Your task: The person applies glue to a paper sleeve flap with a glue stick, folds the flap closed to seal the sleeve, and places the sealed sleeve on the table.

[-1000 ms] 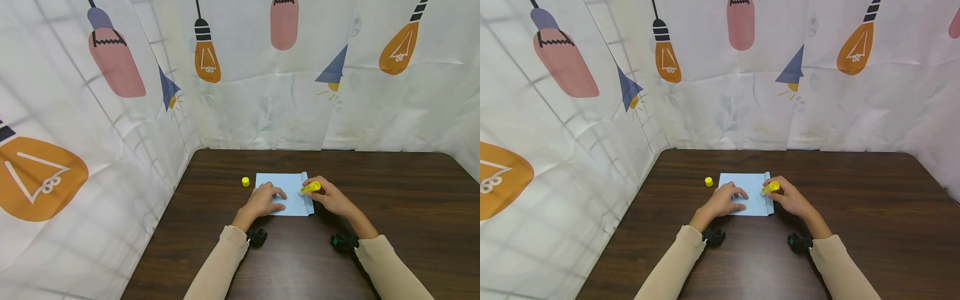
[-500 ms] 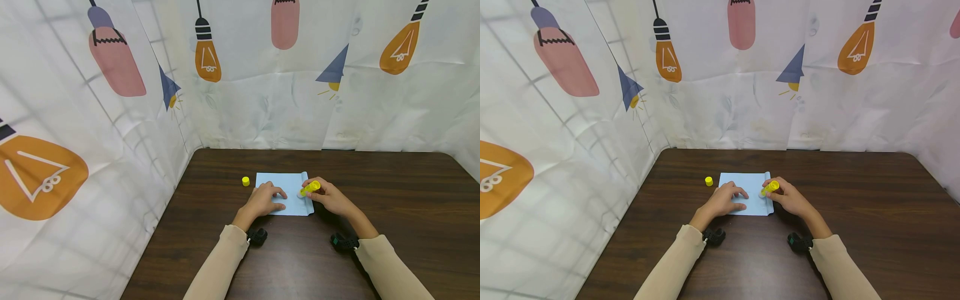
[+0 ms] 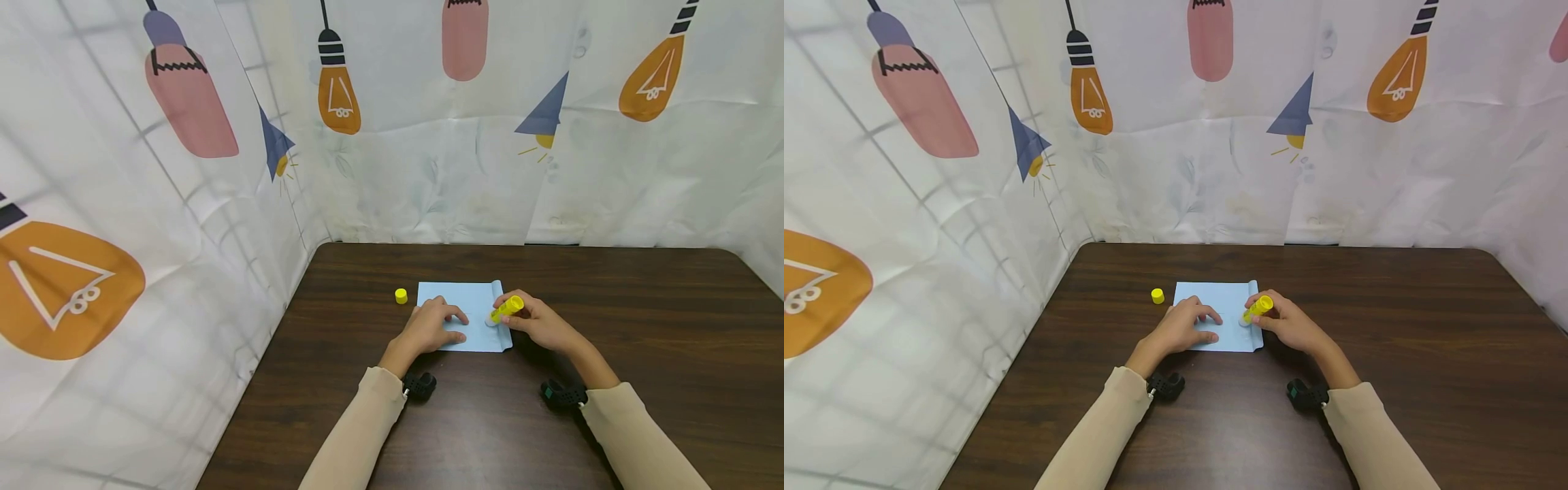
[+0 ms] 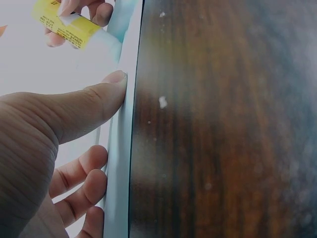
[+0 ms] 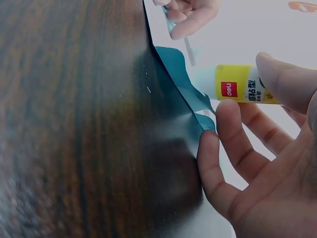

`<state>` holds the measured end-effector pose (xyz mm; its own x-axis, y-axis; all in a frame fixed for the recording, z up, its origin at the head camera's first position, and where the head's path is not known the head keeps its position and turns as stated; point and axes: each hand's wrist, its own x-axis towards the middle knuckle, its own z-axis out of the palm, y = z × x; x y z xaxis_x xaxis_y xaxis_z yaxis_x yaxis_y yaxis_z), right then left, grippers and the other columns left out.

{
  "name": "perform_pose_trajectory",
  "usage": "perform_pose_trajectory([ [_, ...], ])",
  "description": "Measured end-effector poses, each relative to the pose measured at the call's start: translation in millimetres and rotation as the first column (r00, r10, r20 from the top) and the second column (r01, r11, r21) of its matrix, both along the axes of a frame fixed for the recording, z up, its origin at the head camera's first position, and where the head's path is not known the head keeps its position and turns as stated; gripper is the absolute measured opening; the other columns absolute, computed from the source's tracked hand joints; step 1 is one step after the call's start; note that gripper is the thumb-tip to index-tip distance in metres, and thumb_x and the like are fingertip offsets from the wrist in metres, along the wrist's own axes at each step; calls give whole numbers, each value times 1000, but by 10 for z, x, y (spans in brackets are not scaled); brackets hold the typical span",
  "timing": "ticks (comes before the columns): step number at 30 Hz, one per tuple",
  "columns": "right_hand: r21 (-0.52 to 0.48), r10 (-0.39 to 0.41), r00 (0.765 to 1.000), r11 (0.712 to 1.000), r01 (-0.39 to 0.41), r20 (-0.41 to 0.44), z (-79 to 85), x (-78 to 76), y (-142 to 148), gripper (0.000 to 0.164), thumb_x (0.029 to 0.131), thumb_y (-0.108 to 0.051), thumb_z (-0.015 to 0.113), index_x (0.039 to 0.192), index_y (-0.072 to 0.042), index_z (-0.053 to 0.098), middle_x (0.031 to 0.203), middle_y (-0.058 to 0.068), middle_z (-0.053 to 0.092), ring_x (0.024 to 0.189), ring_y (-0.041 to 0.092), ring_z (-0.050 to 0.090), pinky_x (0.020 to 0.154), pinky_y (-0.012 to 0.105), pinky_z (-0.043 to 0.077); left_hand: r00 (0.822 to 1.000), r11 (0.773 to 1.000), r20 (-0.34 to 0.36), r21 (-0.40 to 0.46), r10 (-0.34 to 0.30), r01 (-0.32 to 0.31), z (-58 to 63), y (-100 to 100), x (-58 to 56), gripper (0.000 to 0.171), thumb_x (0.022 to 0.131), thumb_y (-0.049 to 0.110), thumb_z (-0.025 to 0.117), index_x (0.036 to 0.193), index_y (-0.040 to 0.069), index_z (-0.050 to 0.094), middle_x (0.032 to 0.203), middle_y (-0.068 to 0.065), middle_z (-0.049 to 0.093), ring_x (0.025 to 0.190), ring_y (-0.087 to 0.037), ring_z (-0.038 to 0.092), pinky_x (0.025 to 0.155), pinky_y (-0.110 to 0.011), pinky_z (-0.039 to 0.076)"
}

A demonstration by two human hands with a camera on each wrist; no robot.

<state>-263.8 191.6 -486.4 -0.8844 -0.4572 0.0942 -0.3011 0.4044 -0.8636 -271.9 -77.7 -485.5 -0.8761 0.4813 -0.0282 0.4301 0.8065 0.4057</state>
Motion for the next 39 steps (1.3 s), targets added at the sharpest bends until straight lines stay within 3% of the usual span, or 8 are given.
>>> perform_pose_trajectory([
  [39,-45,157,978,987,-152,136,36,6,29,30,102,-13,61,123,7,56,107,16,61,93,19,60,82,27,52,1000,1000,2,19,9,-9,5,4,6,28,90,41,79,117,34,75,105,4,59,99,-12,54,91,-38,41],
])
